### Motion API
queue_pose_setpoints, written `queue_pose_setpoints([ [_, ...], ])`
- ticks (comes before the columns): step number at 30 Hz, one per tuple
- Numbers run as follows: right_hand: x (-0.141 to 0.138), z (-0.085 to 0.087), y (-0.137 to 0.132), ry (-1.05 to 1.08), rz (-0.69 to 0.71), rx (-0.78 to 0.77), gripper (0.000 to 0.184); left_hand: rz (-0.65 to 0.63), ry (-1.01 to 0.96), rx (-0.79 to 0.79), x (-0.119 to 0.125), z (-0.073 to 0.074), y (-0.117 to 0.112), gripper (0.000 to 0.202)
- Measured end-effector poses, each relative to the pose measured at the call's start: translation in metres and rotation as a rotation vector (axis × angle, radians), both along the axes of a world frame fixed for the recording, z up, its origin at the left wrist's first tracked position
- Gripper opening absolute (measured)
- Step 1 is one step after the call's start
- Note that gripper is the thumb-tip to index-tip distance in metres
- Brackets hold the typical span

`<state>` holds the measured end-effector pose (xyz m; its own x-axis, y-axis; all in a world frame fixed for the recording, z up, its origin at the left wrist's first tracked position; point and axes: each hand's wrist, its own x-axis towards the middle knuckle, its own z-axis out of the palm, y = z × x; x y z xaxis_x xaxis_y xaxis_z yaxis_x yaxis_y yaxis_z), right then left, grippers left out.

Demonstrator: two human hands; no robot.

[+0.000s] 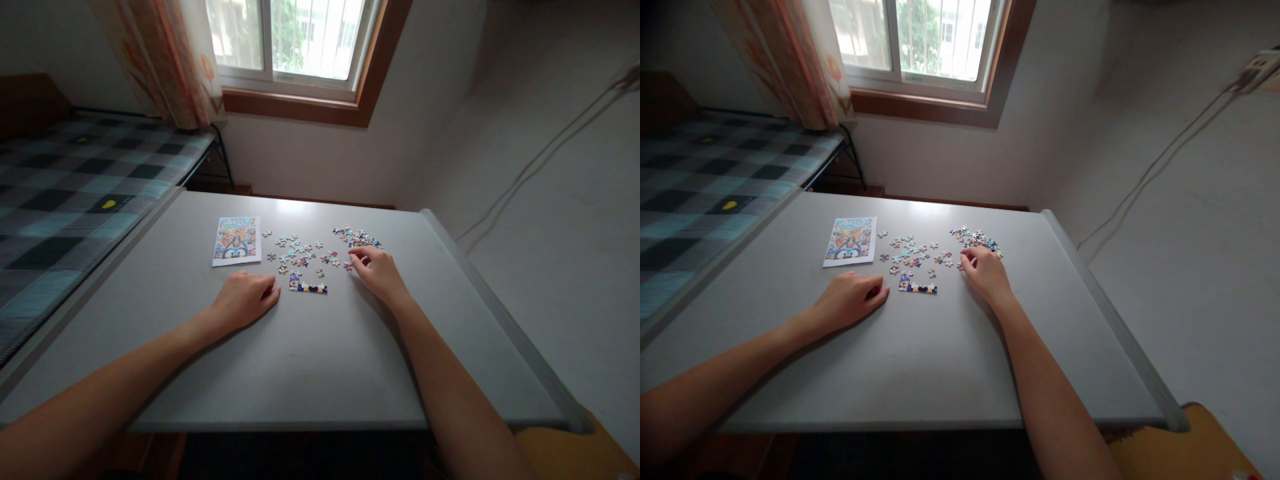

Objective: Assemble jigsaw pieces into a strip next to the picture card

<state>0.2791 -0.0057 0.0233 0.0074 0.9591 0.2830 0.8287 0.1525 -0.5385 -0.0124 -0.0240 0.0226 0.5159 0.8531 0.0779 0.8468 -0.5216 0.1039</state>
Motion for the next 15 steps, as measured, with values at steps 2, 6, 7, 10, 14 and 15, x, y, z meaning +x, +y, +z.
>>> queue_pose_setpoints([
  [2, -0.0007, 0.0007, -0.0004, 0.009, -0.007, 0.001, 0.022, 0.002, 0.002, 0.002, -0.0007, 0.0001, -0.0006, 0.036],
  [6, -0.0017, 0.0017, -0.0009, 0.008, -0.003, 0.005, 0.022, 0.003, 0.005, 0.004, -0.0015, 0.0, -0.0008, 0.036],
  [7, -0.0017, 0.0018, -0.0009, 0.006, 0.001, 0.007, 0.022, 0.003, 0.005, 0.005, -0.0013, 0.0, -0.0006, 0.036],
  [10, -0.0014, 0.0018, -0.0008, -0.001, 0.007, 0.013, 0.022, 0.002, 0.008, 0.003, -0.0005, 0.0004, -0.0002, 0.037],
  [14, -0.001, 0.0019, -0.0006, -0.003, 0.01, 0.012, 0.022, 0.0, 0.011, -0.001, -0.0002, 0.0012, -0.0002, 0.038],
  [15, -0.001, 0.002, -0.0005, -0.001, 0.01, 0.012, 0.022, 0.001, 0.01, -0.001, -0.0003, 0.0011, -0.0003, 0.037],
])
